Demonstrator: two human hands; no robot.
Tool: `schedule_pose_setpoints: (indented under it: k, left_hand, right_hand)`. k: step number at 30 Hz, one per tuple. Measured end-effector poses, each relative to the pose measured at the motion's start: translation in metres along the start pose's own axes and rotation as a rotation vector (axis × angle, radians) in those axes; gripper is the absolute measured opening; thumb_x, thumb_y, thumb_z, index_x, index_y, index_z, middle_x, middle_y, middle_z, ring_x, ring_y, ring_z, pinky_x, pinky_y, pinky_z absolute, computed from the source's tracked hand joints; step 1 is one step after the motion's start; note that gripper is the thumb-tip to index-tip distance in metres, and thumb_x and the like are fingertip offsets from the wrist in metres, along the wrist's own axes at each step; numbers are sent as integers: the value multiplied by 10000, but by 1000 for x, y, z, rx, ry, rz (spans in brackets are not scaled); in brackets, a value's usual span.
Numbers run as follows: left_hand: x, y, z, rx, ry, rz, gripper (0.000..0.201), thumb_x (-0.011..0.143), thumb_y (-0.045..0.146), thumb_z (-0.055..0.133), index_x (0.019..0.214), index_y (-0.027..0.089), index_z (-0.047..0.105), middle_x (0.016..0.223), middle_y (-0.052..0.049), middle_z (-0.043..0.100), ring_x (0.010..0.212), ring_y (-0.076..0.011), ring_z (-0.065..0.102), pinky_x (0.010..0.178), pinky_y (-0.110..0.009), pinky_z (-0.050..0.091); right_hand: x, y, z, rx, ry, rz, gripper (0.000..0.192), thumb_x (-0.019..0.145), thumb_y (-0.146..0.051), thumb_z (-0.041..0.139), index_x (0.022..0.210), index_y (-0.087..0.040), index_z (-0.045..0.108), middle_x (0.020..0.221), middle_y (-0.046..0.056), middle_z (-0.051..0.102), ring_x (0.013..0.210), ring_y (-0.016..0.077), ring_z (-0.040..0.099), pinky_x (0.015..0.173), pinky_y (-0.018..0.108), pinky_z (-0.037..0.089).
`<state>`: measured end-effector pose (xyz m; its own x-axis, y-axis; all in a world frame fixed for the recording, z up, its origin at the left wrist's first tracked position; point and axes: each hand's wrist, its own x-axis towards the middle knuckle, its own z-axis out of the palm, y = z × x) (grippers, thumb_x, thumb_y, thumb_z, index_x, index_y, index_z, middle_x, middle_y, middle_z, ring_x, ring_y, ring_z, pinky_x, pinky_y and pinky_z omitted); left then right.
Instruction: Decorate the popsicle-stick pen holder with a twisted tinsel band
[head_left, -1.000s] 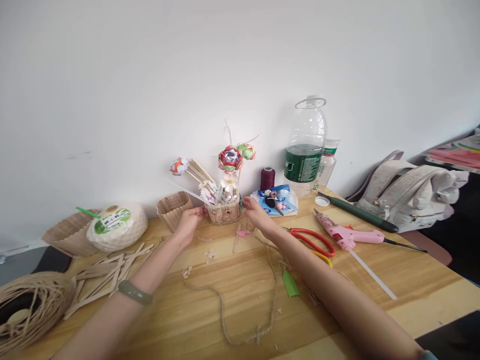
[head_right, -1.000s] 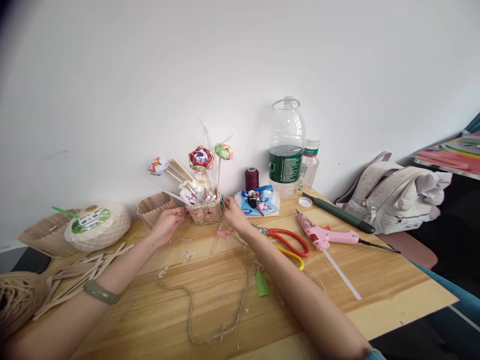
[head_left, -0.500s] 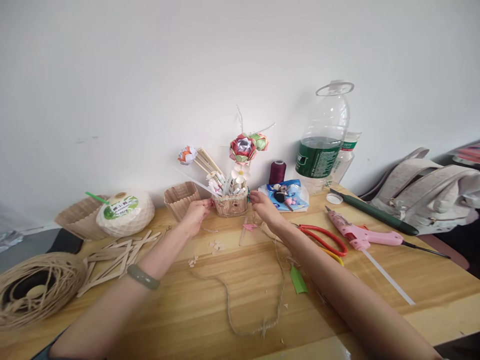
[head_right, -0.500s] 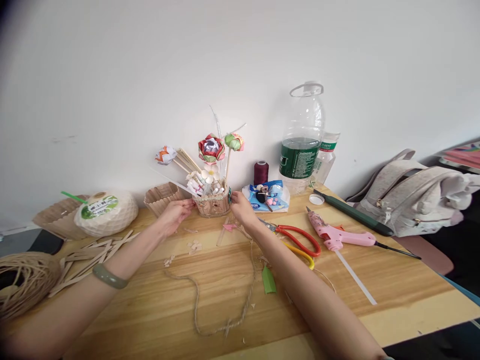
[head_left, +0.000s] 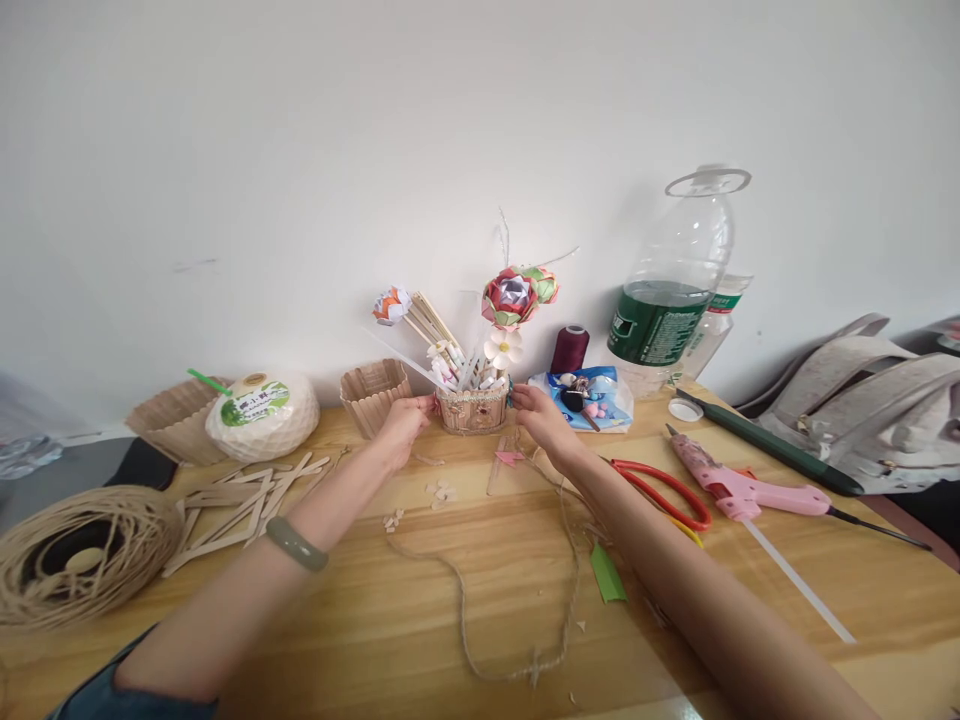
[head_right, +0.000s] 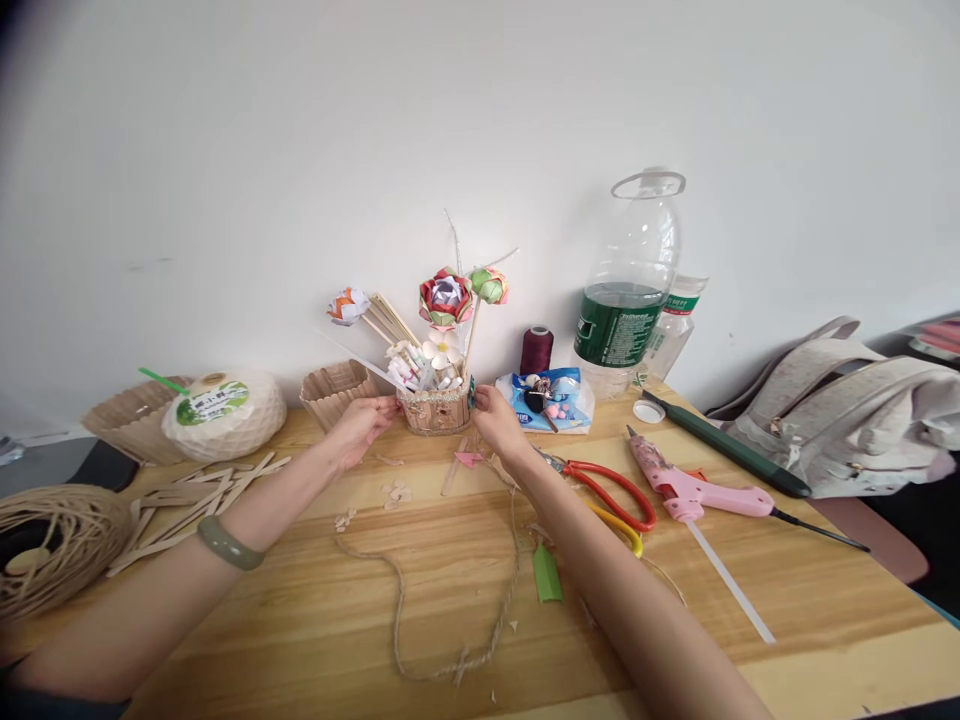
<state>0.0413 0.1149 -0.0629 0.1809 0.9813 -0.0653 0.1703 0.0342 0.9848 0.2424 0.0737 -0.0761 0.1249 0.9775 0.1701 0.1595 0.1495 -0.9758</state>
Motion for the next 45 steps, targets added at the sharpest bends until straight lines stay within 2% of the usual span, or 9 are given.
schedule_pose_setpoints:
  k: [5, 10, 14, 19, 24, 28, 32, 38, 45]
  left_hand:
    - [-6, 5, 2, 24, -29, 40, 302, 857, 285, 522, 1125, 146, 520, 1148, -90, 545, 977, -213, 563, 815, -418, 482]
    - [-15, 10, 9, 70, 85, 182, 365, 821, 205, 561, 1179, 161, 504, 1289, -105, 469, 1178, -267, 440, 986, -512, 328]
    - [-21, 15, 17, 86, 87, 299, 529, 681, -23, 518, 1163, 190, 564, 1313, -66, 495, 1287, -234, 332, 1098, -403, 184]
    - [-23, 16, 23, 104, 85, 309, 631, 630, -66, 451, 1215, 151, 538, 1351, -80, 452, 1334, -248, 243, 1114, -407, 128]
    - [-21, 15, 18, 98, 20, 291, 656, 622, -90, 468, 1231, 147, 524, 1362, -95, 432, 1329, -254, 257, 1115, -404, 149]
    - [-23, 17, 6, 92, -26, 283, 494, 702, -22, 556, 1159, 167, 568, 1312, -99, 492, 1267, -248, 371, 1089, -442, 209]
    - [-28, 20, -8, 92, -9, 256, 299, 832, 208, 557, 1128, 165, 548, 1272, -94, 501, 1188, -253, 444, 1010, -520, 299]
    - [-37, 27, -15, 77, -17, 193, 274, 850, 251, 534, 1107, 156, 546, 1216, -92, 524, 1118, -241, 492, 951, -487, 378]
    - [-45, 28, -18, 77, -43, 112, 272, 857, 269, 524, 1101, 152, 544, 1194, -92, 535, 1069, -228, 525, 913, -463, 416]
  right_hand:
    - [-6, -7, 4, -159, 79, -82, 319, 869, -278, 526, 1169, -172, 502, 1210, 83, 517, 1028, 224, 543, 852, 448, 452]
    - [-18, -23, 9, -358, 143, -217, 606, 742, -202, 588, 1297, -189, 342, 1377, 132, 356, 1298, 275, 273, 1063, 469, 201]
    - [-17, -27, 13, -474, 96, -268, 632, 689, -212, 572, 1275, -172, 340, 1305, 157, 452, 1217, 308, 403, 998, 479, 304]
    - [-8, -26, 9, -575, 92, -271, 553, 712, -248, 535, 1236, -178, 372, 1223, 164, 528, 1166, 320, 467, 938, 472, 366]
    - [-1, -27, 2, -640, 78, -288, 461, 750, -277, 499, 1182, -149, 407, 1152, 180, 571, 1103, 321, 520, 881, 462, 406]
    - [-1, -29, -2, -663, 95, -303, 414, 745, -297, 519, 1132, -168, 447, 1082, 155, 603, 1036, 319, 555, 844, 451, 427]
    - [-4, -39, -3, -649, 205, -323, 323, 745, -312, 527, 1036, -177, 488, 1050, 145, 581, 1010, 316, 542, 845, 463, 418]
    - [-2, -67, -2, -546, 404, -388, 315, 795, -392, 494, 1020, -172, 484, 1008, 121, 535, 881, 240, 546, 736, 371, 479]
    - [2, -76, -2, -476, 373, -471, 278, 788, -410, 533, 896, -166, 609, 831, 51, 623, 749, 194, 559, 670, 302, 447]
